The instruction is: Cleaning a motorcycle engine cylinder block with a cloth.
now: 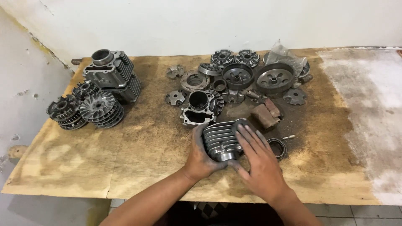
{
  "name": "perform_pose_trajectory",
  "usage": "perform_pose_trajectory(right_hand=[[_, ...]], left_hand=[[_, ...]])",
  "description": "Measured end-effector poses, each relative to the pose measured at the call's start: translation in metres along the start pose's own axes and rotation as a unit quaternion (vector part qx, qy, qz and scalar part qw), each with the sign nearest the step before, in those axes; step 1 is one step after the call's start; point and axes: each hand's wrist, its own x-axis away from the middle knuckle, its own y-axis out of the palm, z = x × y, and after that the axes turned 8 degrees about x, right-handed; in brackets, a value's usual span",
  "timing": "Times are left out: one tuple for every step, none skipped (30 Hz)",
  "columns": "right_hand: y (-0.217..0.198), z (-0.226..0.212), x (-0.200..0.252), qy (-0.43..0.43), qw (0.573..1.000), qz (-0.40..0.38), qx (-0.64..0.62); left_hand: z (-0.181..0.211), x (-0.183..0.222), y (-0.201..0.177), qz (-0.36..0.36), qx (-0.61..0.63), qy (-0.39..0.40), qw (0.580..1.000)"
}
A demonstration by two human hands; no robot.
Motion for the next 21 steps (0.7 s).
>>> perform_pose_trajectory(right_hand=[[0.001, -0.005, -0.003, 0.0, 1.0, -0.002, 0.0], [0.001, -0.011, -0.007, -0.026, 0.999, -0.026, 0.026], [0.002, -0.016, -0.011, -0.052, 0.996, -0.05, 0.052], [0.004, -0.022, -0.013, -0.053, 0.996, -0.051, 0.051], [0.006, -0.027, -0.015, -0.098, 0.994, -0.043, 0.018], [0.009, -0.032, -0.017, -0.142, 0.989, -0.033, -0.015], [0.005, -0.036, -0.019, -0.141, 0.989, -0.033, -0.016], [0.002, -0.04, -0.021, -0.149, 0.987, -0.039, -0.038], [-0.002, -0.044, -0.023, -0.157, 0.985, -0.045, -0.061], [0.003, -0.037, -0.018, -0.157, 0.985, -0.044, -0.061], [0.008, -0.032, -0.013, -0.144, 0.989, -0.042, -0.012], [0.013, -0.026, -0.009, -0.131, 0.99, -0.04, 0.037], [0.011, -0.02, -0.006, -0.131, 0.99, -0.04, 0.038], [0.009, -0.014, -0.004, -0.094, 0.992, -0.03, 0.074], [0.006, -0.008, -0.001, -0.057, 0.992, -0.02, 0.11], [0.004, -0.007, -0.002, -0.058, 0.992, -0.02, 0.111], [0.001, -0.006, -0.003, -0.039, 0.995, -0.006, 0.091], [-0.002, -0.005, -0.002, -0.018, 0.997, 0.007, 0.071], [0.004, -0.005, -0.004, -0.017, 0.997, 0.006, 0.072], [0.009, -0.006, -0.007, -0.047, 0.987, -0.008, 0.151], [0.014, -0.006, -0.01, -0.077, 0.97, -0.021, 0.23]], left_hand=[[-0.006, 0.003, 0.001, 0.001, 0.001, -0.001, 1.0], [-0.012, 0.005, 0.003, -0.008, -0.01, -0.007, 1.0], [-0.019, 0.007, 0.004, -0.017, -0.02, -0.013, 1.0], [-0.019, 0.008, 0.005, -0.016, -0.021, -0.014, 1.0], [-0.019, 0.008, 0.005, -0.017, -0.018, -0.015, 1.0], [-0.019, 0.009, 0.006, -0.02, -0.014, -0.016, 1.0], [-0.019, 0.009, 0.007, -0.021, -0.014, -0.017, 1.0], [-0.02, 0.009, 0.009, -0.024, -0.008, -0.018, 1.0], [-0.02, 0.01, 0.01, -0.028, -0.001, -0.019, 0.999], [-0.021, 0.009, 0.01, -0.028, -0.002, -0.019, 0.999], [-0.021, 0.009, 0.01, -0.031, 0.004, -0.019, 0.999], [-0.021, 0.008, 0.009, -0.034, 0.009, -0.019, 0.999], [-0.021, 0.008, 0.008, -0.034, 0.009, -0.019, 0.999], [-0.022, 0.006, 0.007, -0.035, 0.014, -0.017, 0.999], [-0.022, 0.005, 0.006, -0.036, 0.019, -0.016, 0.999], [-0.02, 0.004, 0.005, -0.035, 0.02, -0.016, 0.999], [-0.018, 0.004, 0.004, -0.041, -0.006, -0.007, 0.999], [-0.016, 0.004, 0.003, -0.048, -0.03, 0.001, 0.998], [-0.018, 0.005, 0.004, -0.049, -0.029, 0.0, 0.998], [-0.02, 0.006, 0.004, -0.047, -0.012, -0.019, 0.999], [-0.022, 0.006, 0.005, -0.045, 0.005, -0.038, 0.998]])
